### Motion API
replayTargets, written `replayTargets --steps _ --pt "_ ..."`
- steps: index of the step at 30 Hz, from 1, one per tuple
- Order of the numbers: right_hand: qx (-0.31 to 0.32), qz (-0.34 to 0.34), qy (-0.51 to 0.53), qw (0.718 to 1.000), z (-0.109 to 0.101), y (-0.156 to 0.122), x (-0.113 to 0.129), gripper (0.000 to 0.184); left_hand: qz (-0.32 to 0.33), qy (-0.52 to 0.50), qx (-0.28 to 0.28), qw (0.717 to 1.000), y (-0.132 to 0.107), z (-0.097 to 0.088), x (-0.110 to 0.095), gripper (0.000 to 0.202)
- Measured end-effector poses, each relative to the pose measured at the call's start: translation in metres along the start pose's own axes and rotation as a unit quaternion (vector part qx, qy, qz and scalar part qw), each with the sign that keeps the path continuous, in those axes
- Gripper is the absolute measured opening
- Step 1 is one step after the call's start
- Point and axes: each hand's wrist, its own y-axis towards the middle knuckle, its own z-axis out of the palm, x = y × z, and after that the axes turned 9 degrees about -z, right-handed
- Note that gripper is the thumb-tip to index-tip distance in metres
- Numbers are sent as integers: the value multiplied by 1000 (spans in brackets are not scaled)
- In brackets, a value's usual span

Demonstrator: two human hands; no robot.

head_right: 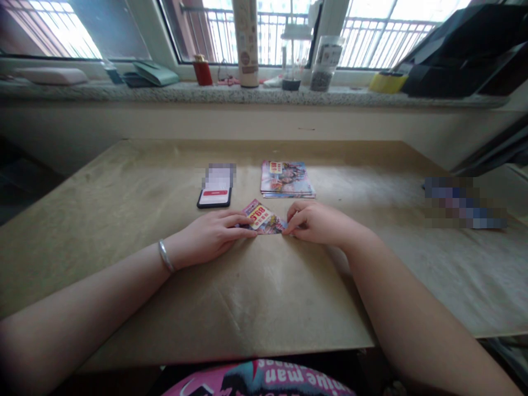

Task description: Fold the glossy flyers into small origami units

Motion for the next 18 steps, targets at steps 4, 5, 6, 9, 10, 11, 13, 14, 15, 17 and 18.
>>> replayTargets --steps 4,5,6,9,10,11,13,14,15,17,18 --pt "19 13 -8 1000 -2 -1 0 22 -2 -1 3 1000 1 -1 0 33" --pt "24 19 -10 999 -2 -1 -1 22 -2 -1 4 1000 1 -1 0 34" --pt "28 25 -10 999 -2 -3 -2 22 -2 0 6 1000 1 -1 0 34" --pt "35 48 -1 998 -4 -8 -7 22 1 0 9 1000 1 -2 -1 34" --pt "36 56 3 998 -5 -10 -9 22 2 -1 12 1000 1 -2 -1 34" --pt "37 61 8 997 -6 -11 -10 22 3 -2 15 1000 1 -2 -1 34" --pt "39 68 15 997 -8 -14 -12 21 1 -5 17 1000 1 -2 -1 35" --pt "40 68 17 997 -9 -14 -12 20 -1 -6 18 1000 0 -2 -1 36" --pt "42 67 19 997 -10 -15 -13 20 -2 -6 18 1000 0 -2 -1 37" --pt "49 65 18 997 -12 -16 -13 20 -2 -8 20 1000 0 -1 0 38" --pt "52 65 16 996 -12 -16 -13 20 -2 -9 21 1000 0 -1 0 38"
